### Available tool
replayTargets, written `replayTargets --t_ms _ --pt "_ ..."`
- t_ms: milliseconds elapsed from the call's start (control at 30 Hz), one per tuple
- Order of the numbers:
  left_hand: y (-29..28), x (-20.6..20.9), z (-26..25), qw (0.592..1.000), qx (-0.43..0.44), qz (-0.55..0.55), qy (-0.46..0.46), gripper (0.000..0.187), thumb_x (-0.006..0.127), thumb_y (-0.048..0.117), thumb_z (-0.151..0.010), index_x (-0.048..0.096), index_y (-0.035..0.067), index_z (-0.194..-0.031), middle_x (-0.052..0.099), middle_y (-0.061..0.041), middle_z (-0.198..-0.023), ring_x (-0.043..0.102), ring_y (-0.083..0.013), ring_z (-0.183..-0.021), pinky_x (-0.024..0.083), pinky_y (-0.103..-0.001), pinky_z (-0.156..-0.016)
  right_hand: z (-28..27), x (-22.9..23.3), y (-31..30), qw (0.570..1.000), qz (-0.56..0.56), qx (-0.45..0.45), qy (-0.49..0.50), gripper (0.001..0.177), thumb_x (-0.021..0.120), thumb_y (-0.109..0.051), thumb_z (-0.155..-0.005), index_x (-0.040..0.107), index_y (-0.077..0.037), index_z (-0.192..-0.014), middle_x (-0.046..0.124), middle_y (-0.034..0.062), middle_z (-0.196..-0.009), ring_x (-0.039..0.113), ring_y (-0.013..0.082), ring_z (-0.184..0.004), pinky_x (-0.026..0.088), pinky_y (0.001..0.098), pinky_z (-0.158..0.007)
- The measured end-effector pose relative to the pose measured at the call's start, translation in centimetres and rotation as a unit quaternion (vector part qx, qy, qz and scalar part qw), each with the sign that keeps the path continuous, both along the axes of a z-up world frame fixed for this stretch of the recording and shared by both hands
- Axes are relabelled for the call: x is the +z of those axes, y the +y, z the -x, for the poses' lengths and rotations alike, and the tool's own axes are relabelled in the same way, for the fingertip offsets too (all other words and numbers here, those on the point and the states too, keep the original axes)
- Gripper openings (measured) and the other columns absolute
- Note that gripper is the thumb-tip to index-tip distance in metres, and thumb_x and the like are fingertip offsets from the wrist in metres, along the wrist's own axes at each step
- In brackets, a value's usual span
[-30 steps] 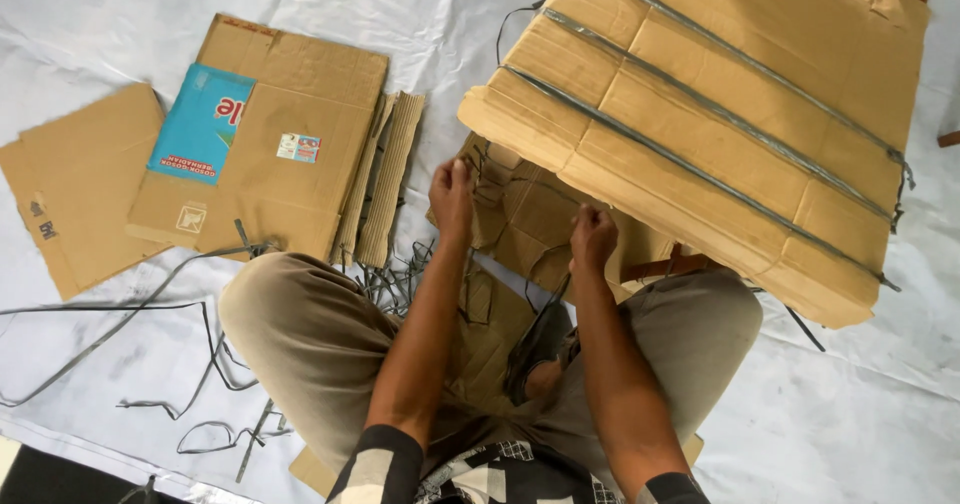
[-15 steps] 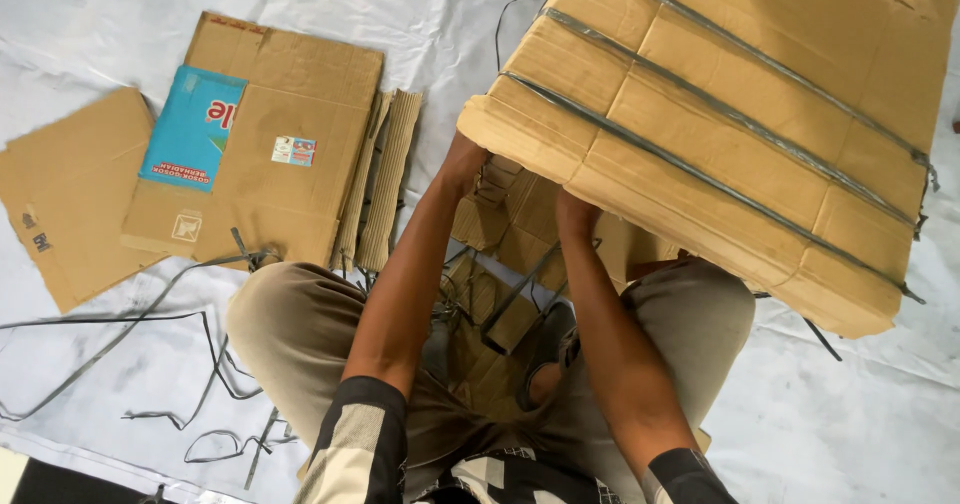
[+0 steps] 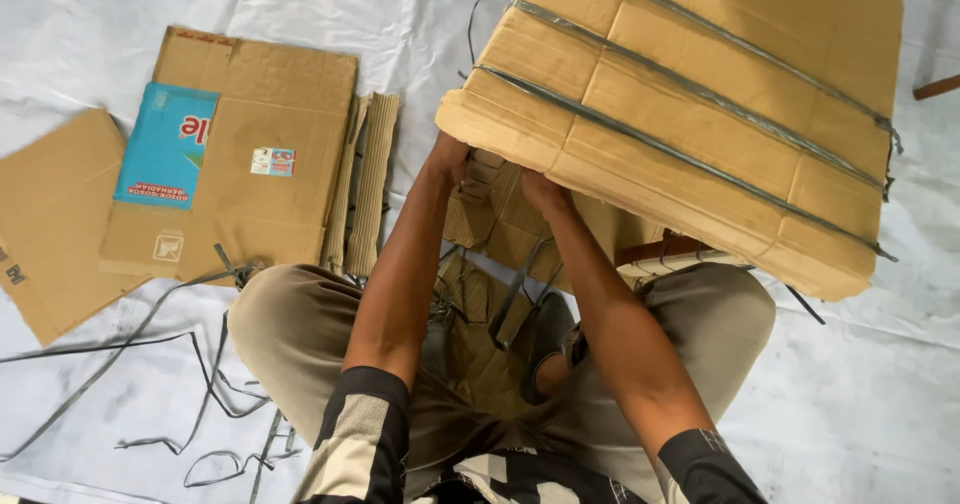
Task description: Packing a wooden chair by securing cardboard sheets to its seat using plastic ties.
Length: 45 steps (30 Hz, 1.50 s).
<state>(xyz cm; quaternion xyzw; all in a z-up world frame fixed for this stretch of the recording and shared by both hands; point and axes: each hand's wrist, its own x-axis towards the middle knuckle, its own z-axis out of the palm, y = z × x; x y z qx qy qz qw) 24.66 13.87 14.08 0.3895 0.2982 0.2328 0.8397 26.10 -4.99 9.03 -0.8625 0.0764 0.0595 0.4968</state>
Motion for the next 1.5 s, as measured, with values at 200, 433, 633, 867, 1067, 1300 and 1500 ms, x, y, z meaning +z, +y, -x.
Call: replayTargets --t_ms 200,433,633,867,1067,1300,1500 --pt "-0.5 0.0 0.2 0.998 0.026 0.056 0.0 0.019 0.062 0.029 -0.099 0.071 0.014 -0.107 0.07 0.001 -0.096 0.058 -0.0135 -0.087 0.047 -0.027 -0.078 0.8 1.9 -0.5 0.999 -0.014 0.038 0.002 0.03 0.061 -0.04 -0.102 0.075 -0.017 -0.088 0.067 0.0012 -0.073 0.062 0.0165 -0.072 0.048 0.0339 -0.073" --pt "-2.9 -0.5 3.4 0.994 0.027 0.103 0.009 0.017 0.061 0.029 -0.098 0.072 0.017 -0.105 0.069 0.005 -0.094 0.057 -0.0117 -0.083 0.047 -0.023 -0.075 7.1 3.4 -1.0 0.998 -0.035 0.051 0.008 0.03 0.06 -0.039 -0.104 0.075 -0.016 -0.091 0.066 0.0022 -0.074 0.061 0.0163 -0.072 0.048 0.0345 -0.073" --pt "-8.1 4.7 7.4 0.969 0.206 0.139 -0.005 0.017 0.057 0.017 -0.096 0.057 0.012 -0.08 0.064 -0.005 -0.081 0.063 -0.0178 -0.082 0.054 -0.029 -0.083 12.6 3.4 -6.3 0.996 -0.059 0.057 -0.019 0.041 0.059 -0.042 -0.108 0.072 -0.009 -0.129 0.066 0.0053 -0.071 0.064 0.0143 -0.072 0.054 0.0336 -0.072" --pt "-14.9 11.5 11.7 0.909 0.138 -0.383 -0.086 0.039 0.047 0.019 -0.108 0.047 0.014 -0.07 0.042 0.0 -0.064 0.044 -0.0167 -0.059 0.05 -0.039 -0.089 13.2 7.9 -15.0 0.992 0.065 0.097 -0.051 0.038 0.061 -0.041 -0.107 0.076 -0.008 -0.116 0.071 0.0177 -0.082 0.069 0.032 -0.077 0.054 0.0457 -0.074" --pt "-17.8 8.6 12.6 0.848 0.075 -0.509 -0.127 0.041 0.051 0.015 -0.103 0.04 0.018 -0.063 0.034 0.0 -0.057 0.04 -0.0233 -0.05 0.047 -0.037 -0.062 12.4 14.1 -21.1 0.983 0.116 0.115 -0.081 0.031 0.064 -0.029 -0.105 0.074 -0.002 -0.116 0.071 0.0265 -0.084 0.068 0.0431 -0.078 0.052 0.052 -0.074" --pt "-24.6 10.5 17.1 0.878 -0.167 -0.409 -0.184 0.042 0.055 0.016 -0.104 0.048 0.011 -0.063 0.043 -0.013 -0.053 0.049 -0.0307 -0.047 0.042 -0.037 -0.051 11.1 15.5 -26.5 0.986 0.128 0.07 -0.087 0.027 0.062 -0.039 -0.109 0.079 -0.018 -0.109 0.07 0.0128 -0.075 0.069 0.0273 -0.073 0.052 0.0435 -0.071" --pt "-31.7 3.4 20.5 0.92 -0.384 -0.079 -0.021 0.04 0.056 0.024 -0.101 0.06 0.012 -0.063 0.044 0.003 -0.052 0.041 -0.0067 -0.047 0.035 -0.026 -0.048 11.7 11.9 -27.6 0.987 0.16 -0.012 -0.018 0.034 0.065 -0.05 -0.1 0.077 -0.025 -0.118 0.073 0.0171 -0.084 0.071 0.0416 -0.088 0.054 0.0546 -0.077"
